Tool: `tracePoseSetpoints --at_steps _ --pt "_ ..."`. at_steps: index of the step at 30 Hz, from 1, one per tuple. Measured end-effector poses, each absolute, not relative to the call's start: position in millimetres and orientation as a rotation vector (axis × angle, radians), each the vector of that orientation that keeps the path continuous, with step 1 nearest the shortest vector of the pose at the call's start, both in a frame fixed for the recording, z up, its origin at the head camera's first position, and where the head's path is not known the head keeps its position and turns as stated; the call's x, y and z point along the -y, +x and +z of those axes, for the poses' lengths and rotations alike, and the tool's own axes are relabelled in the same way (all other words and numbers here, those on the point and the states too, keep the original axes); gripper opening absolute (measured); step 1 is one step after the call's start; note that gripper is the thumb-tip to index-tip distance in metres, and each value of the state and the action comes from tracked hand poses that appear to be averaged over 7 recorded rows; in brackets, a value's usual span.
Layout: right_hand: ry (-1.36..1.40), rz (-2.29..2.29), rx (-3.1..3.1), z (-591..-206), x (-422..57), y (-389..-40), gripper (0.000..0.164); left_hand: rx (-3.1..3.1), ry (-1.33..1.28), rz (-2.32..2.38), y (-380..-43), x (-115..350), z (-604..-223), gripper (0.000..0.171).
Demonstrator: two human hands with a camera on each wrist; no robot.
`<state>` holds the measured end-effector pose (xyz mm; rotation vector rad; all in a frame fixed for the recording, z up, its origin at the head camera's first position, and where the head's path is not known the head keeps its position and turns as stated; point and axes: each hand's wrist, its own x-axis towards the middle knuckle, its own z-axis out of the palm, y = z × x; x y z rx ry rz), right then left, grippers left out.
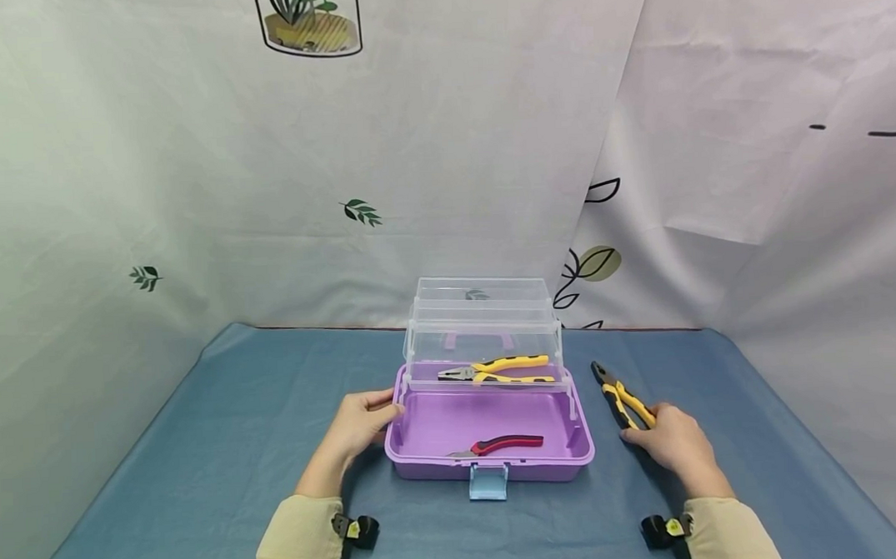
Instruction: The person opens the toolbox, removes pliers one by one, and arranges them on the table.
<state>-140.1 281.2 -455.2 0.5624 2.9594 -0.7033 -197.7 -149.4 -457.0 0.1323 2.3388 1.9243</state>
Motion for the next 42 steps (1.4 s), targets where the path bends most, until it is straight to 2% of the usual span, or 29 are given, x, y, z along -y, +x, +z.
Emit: tracePoseSetpoints --at_steps 33,42 --pt "0.546 -0.69 -2.954 -458.2 -279.3 -140.7 0.078 -2.342 0.133 1.912 -194.2 149.4 -451.6 0.047" --pt "0.432 -0.701 -2.946 -450.7 -281.5 -135.8 0.08 -2.343 0.123 1.921 -196.3 149.5 -456.4 0.047"
